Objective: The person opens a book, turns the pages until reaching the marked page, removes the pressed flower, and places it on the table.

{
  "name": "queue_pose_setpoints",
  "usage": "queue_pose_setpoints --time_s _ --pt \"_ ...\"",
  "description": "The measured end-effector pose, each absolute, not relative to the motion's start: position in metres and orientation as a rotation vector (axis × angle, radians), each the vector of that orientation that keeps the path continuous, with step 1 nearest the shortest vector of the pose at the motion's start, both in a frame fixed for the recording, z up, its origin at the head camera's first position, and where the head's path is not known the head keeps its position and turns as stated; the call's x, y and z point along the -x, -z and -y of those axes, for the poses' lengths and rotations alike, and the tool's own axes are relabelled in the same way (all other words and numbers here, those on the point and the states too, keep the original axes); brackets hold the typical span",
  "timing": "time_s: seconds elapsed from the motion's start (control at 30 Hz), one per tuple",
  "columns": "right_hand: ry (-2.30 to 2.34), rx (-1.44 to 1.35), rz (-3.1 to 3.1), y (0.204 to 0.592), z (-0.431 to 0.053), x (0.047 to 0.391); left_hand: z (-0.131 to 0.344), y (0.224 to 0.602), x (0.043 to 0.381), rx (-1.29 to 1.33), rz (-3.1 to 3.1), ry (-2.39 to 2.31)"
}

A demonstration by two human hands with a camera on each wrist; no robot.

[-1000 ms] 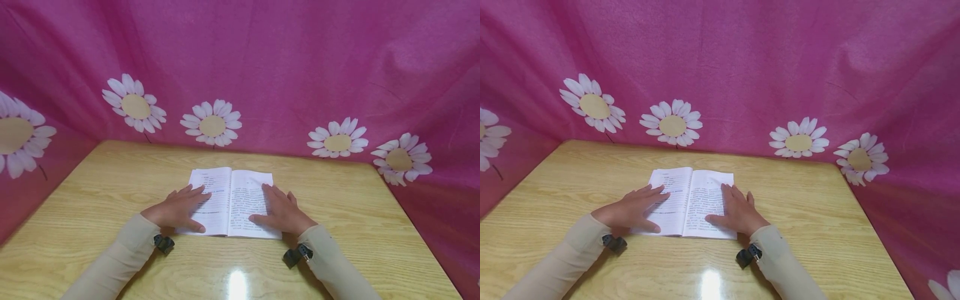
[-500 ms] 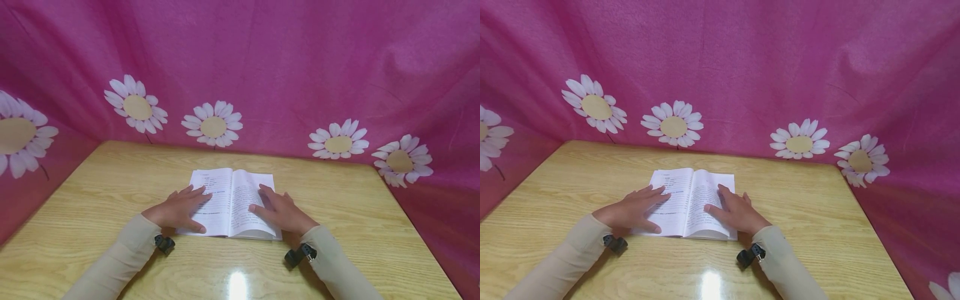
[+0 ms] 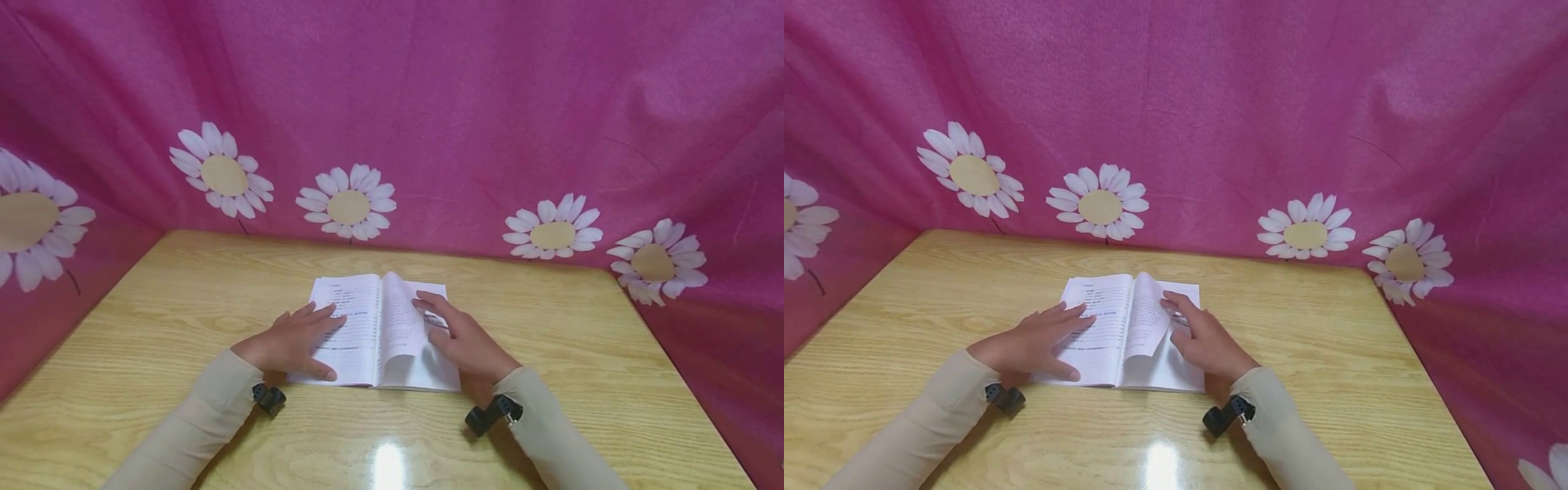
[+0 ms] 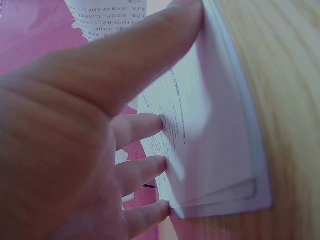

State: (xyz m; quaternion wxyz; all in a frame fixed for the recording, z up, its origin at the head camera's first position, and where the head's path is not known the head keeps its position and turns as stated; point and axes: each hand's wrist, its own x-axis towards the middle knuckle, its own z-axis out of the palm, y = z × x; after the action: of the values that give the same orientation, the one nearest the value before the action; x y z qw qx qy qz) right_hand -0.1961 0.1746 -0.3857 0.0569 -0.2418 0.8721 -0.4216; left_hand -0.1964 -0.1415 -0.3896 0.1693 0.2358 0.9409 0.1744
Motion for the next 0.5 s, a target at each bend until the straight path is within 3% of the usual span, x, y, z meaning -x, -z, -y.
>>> queue_pose_setpoints --time_s 0.5 --pt "1.381 0.577 -2.878 0.381 -0.1668 0.1949 0.1415 0.3903 0.1968 -0.619 -2.667 -0.544"
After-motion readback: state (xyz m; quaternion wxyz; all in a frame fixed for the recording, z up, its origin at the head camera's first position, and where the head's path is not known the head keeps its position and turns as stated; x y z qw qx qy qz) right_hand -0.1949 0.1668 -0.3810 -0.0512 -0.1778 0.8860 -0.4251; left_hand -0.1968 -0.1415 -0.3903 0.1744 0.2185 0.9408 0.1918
